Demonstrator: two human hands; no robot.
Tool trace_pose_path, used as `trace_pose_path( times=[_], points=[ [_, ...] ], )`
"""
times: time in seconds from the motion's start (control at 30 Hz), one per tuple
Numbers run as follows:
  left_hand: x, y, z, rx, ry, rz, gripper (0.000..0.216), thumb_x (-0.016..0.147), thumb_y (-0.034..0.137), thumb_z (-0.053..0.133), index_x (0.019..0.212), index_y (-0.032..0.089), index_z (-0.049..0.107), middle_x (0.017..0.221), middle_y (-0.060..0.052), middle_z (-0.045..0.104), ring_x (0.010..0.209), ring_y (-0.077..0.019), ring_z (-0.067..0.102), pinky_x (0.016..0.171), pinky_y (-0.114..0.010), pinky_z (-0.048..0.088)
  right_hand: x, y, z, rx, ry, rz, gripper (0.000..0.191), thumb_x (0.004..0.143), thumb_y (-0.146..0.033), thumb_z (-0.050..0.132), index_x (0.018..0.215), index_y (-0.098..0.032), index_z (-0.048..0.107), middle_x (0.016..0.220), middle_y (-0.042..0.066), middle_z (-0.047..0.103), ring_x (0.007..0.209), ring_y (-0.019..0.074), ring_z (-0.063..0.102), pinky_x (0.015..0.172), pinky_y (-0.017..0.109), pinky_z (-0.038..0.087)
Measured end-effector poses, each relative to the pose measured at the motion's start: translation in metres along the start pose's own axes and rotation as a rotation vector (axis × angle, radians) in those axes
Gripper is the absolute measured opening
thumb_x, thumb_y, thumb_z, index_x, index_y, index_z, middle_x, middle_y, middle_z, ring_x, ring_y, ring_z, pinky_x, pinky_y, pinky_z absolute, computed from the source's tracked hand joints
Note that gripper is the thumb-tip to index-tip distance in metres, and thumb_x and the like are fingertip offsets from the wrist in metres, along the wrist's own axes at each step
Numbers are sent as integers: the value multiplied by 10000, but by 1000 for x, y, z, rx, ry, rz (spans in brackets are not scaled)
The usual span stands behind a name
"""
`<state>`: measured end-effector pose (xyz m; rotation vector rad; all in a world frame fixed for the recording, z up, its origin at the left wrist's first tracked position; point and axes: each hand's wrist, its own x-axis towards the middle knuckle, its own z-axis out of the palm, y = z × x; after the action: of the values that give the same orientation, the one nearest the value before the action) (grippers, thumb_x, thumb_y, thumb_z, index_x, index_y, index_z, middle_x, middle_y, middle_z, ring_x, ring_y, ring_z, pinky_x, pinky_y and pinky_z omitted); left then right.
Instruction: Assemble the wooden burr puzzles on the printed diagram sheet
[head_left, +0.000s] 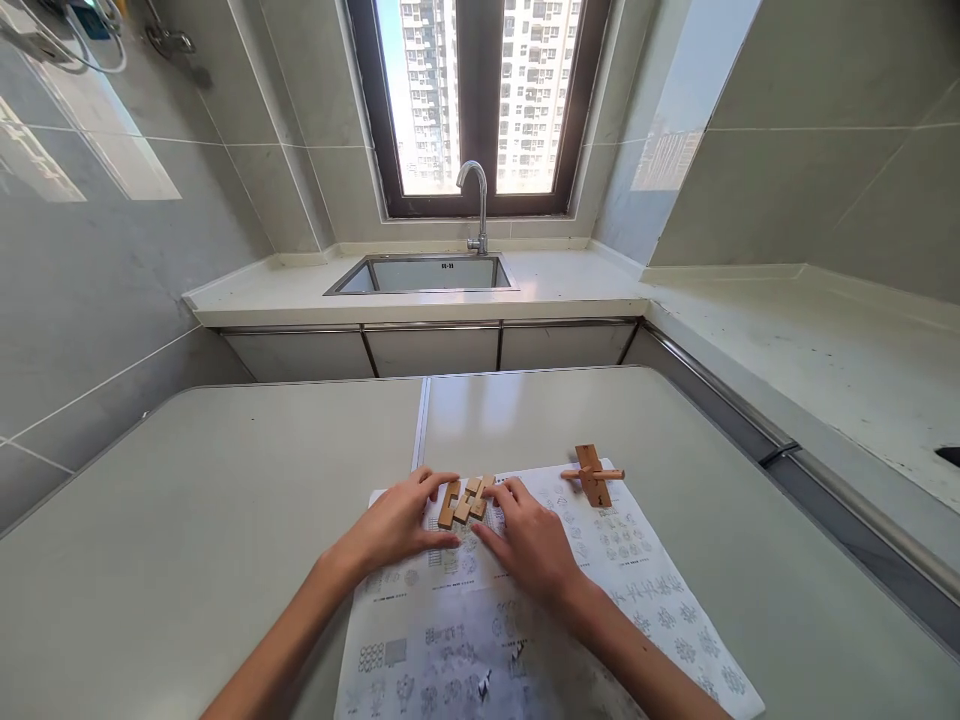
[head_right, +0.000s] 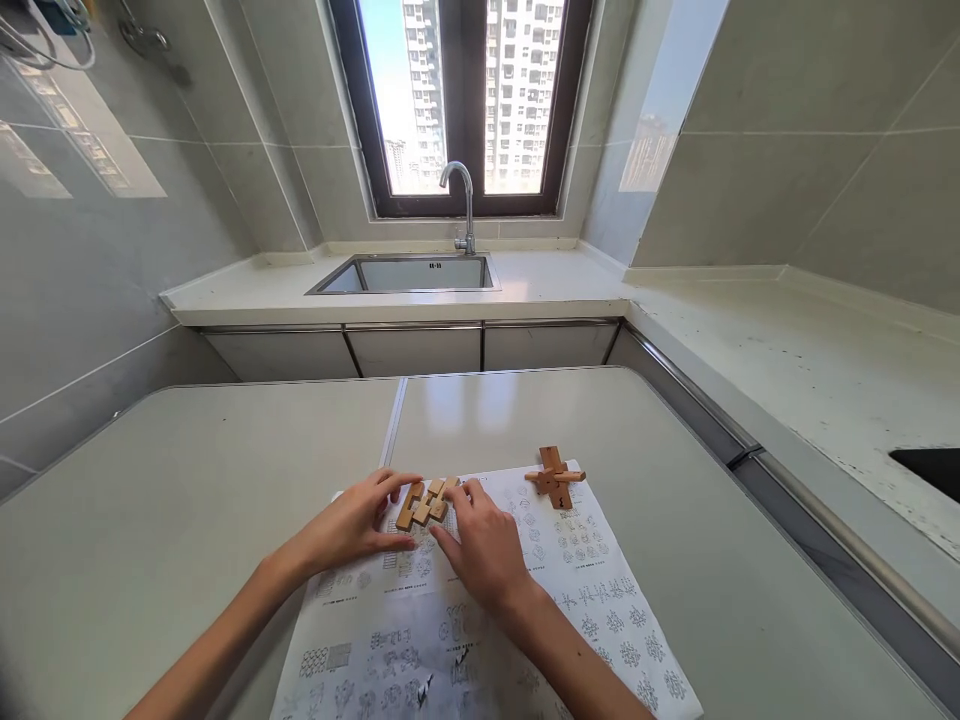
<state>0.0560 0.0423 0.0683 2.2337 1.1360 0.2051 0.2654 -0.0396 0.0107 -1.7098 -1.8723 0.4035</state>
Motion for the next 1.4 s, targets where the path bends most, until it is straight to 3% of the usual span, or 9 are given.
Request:
trace_pose_path(
  times=[0.17, 0.27, 0.43, 0.6, 0.87, 1.03, 1.17, 1.4],
  points=[
    [-5, -5, 2, -112, -14, -40, 610, 758, 438, 840, 1306, 250, 649, 884, 18, 612, 706, -177, 558, 636, -269, 435, -2, -4, -2, 64, 20, 36, 84, 930, -294, 703, 946, -232, 650, 884, 14, 706, 723, 209, 685, 638, 298, 454],
    [-16, -7, 3, -192, 2, -51, 595, 773, 458, 829, 1290, 240, 629, 847, 30, 590, 679, -157, 534, 613, -256, 429, -7, -5, -10, 344, 45, 100, 121, 928, -334, 694, 907, -233, 631, 735, -24, 684, 608, 171, 647, 621, 289, 450],
    [-33, -8, 16, -488, 50, -26, 646, 797, 449, 857, 1346, 270, 567, 976, 14, 598, 709, -128, 505, 673, -256, 444, -14, -3, -25, 1133, -88, 191, 318, 949, -515, 693, 1025, -227, 580, 926, 38, 746, 616, 169, 694, 500, 246, 418],
    [-41, -6, 36, -843, 58, 22, 691, 800, 452, 885, 1369, 278, 535, 1089, -28, 589, 775, -132, 527, 708, -264, 441, -18, 1, -27, 1508, -74, 250, 327, 946, -497, 743, 1042, -225, 591, 1040, 65, 758, 611, 123, 652, 480, 210, 383],
    [-44, -11, 49, -1013, 76, 14, 707, 786, 446, 915, 1359, 287, 532, 1163, -52, 587, 846, -150, 593, 723, -262, 479, -25, 0, -21, 1716, -75, 319, 377, 959, -483, 748, 1225, -249, 621, 950, 37, 727, 576, 87, 533, 470, 189, 332],
    [-43, -3, 54, -1104, 2, -23, 709, 816, 432, 895, 1375, 287, 482, 1126, -53, 634, 706, -122, 610, 575, -237, 487, -24, -4, -15, 1851, -187, 377, 296, 941, -448, 763, 1131, -243, 664, 872, -1, 637, 604, 88, 469, 457, 175, 309],
    [-43, 3, 56, -1078, -4, -63, 675, 838, 377, 885, 1364, 298, 471, 1126, -41, 651, 685, -116, 628, 589, -257, 528, -24, -3, -9, 1877, -219, 418, 275, 937, -470, 774, 1038, -238, 668, 792, -32, 571, 571, 73, 438, 461, 161, 324],
    [-43, 3, 60, -1064, 60, -99, 668, 847, 398, 876, 1355, 290, 455, 1084, -32, 674, 709, -110, 610, 640, -259, 512, -24, -2, -9, 1758, -215, 422, 409, 938, -506, 769, 1219, -214, 719, 980, 39, 666, 464, 30, 406, 369, 165, 305]
  ],
)
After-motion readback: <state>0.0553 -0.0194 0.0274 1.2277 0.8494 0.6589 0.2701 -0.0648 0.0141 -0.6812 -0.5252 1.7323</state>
